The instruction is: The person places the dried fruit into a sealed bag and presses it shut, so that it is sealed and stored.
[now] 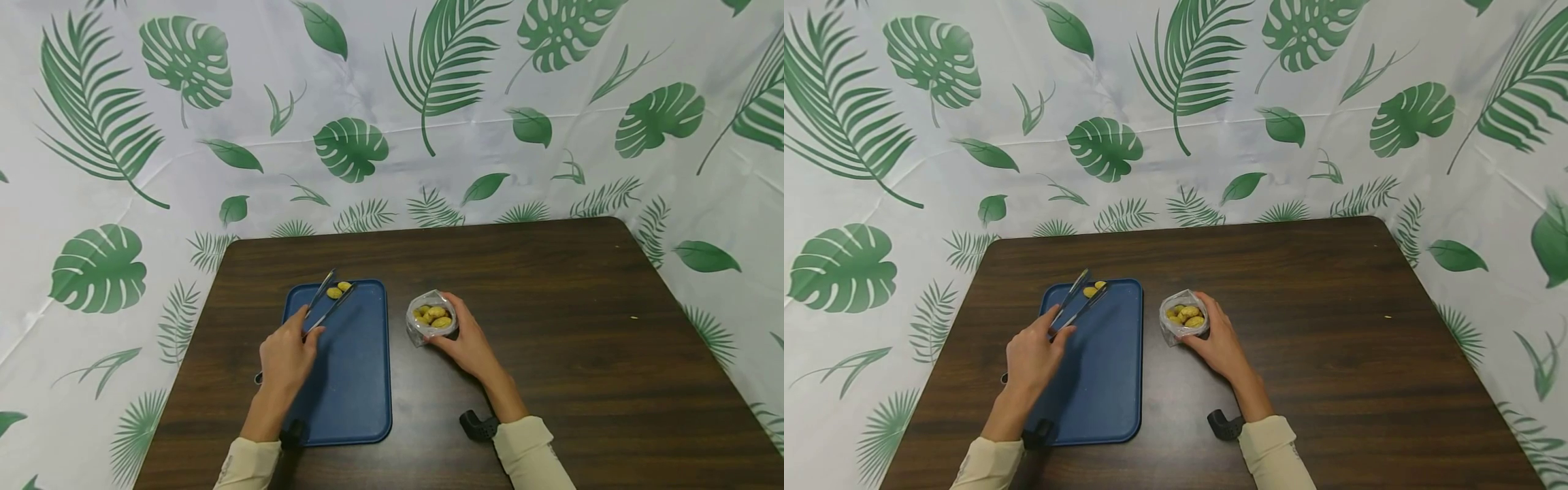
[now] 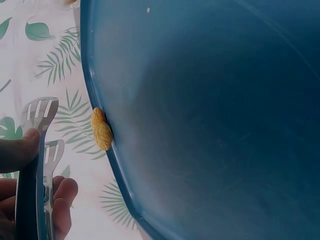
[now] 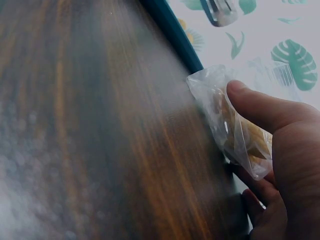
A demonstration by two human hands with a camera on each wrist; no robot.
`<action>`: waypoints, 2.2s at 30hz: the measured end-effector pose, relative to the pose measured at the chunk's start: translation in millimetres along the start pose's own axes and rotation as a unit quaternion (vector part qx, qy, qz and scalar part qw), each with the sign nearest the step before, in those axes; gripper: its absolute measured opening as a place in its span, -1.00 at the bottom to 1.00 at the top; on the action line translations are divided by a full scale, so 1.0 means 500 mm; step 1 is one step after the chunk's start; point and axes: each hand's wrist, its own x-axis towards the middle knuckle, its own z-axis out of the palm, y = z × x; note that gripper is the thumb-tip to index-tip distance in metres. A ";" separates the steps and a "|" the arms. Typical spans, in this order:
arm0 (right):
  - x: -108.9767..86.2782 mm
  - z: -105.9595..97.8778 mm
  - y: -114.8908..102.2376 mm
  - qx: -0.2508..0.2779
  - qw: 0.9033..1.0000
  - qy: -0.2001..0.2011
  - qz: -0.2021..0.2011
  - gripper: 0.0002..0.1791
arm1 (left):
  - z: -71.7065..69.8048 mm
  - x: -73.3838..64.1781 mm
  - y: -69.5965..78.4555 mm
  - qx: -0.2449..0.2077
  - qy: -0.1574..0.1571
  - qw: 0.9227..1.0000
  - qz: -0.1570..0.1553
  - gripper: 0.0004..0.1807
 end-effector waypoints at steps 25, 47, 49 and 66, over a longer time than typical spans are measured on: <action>0.001 -0.001 0.005 0.002 1.000 0.002 -0.001 -0.04 | 0.020 0.010 -0.029 0.021 -0.034 0.999 -0.020 -0.47; 0.001 -0.001 0.002 0.005 1.000 0.000 0.005 -0.04 | 0.027 0.004 -0.042 0.033 -0.058 0.997 -0.045 -0.61; 0.001 -0.001 0.002 0.005 1.000 0.000 0.004 -0.04 | 0.027 0.002 -0.042 0.036 -0.063 0.996 -0.046 -0.63; 0.000 -0.002 0.000 0.000 1.000 -0.005 0.014 -0.04 | 0.006 -0.006 -0.031 0.022 -0.037 0.998 -0.036 -0.68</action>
